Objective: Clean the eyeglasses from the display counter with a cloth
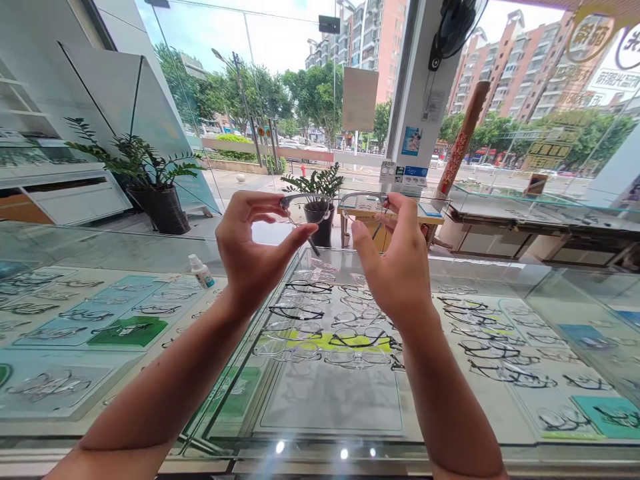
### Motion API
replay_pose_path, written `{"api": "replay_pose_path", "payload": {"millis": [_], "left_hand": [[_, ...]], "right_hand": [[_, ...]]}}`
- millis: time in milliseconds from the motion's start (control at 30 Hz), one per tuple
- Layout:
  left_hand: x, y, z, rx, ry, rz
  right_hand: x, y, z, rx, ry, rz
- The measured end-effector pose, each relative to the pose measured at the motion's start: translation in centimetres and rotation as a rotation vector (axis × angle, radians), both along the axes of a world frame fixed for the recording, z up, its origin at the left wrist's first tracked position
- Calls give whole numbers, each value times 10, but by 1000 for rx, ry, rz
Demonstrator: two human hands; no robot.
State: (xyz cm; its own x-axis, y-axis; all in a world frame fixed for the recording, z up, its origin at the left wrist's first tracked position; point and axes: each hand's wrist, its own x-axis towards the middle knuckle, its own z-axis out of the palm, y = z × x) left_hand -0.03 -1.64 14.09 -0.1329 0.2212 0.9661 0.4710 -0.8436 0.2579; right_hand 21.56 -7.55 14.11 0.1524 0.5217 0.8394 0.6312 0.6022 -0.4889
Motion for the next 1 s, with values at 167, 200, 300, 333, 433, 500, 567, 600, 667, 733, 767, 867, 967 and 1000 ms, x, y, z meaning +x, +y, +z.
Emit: {"api": "replay_pose_path", "payload": {"millis": [167, 200, 300, 333, 433, 500, 567, 600, 667, 733, 767, 867, 967, 1000], "left_hand": [[0, 0, -1, 22, -13, 12], [0, 0, -1, 30, -13, 13], [-1, -2, 0, 46, -8, 27], [-1, -2, 0, 51, -4, 33], [-2, -4, 1, 68, 13, 38], [-3, -4, 2, 91, 22, 29], [-3, -3, 2, 120, 24, 22], [-3, -2, 1, 133, 24, 21], [-3, 1, 1, 147, 23, 21], [-3, 2, 1, 149, 22, 17], [-2, 2, 0, 146, 22, 15], [-3, 2, 0, 141, 26, 16], [-3, 3, 0, 154, 33, 11], [-3, 3, 0, 161, 34, 7]], "right_hand": [[0, 1, 0, -67, 25, -11], [0, 1, -1, -62, 24, -8], [1, 2, -2, -70, 27, 3], [1, 3, -2, -86, 25, 0], [1, 3, -2, -140, 23, -9], [0, 2, -1, -147, 36, -3], [-1, 0, 0, -141, 49, 7], [-1, 0, 1, -139, 52, 8], [-2, -2, 2, -141, 53, 0], [-2, -3, 3, -143, 50, -15], [-2, -3, 3, -140, 49, -23], [-1, -2, 2, -113, 35, -30], [-1, -1, 0, -71, 23, -23], [0, -1, 0, -66, 23, -22]]}}
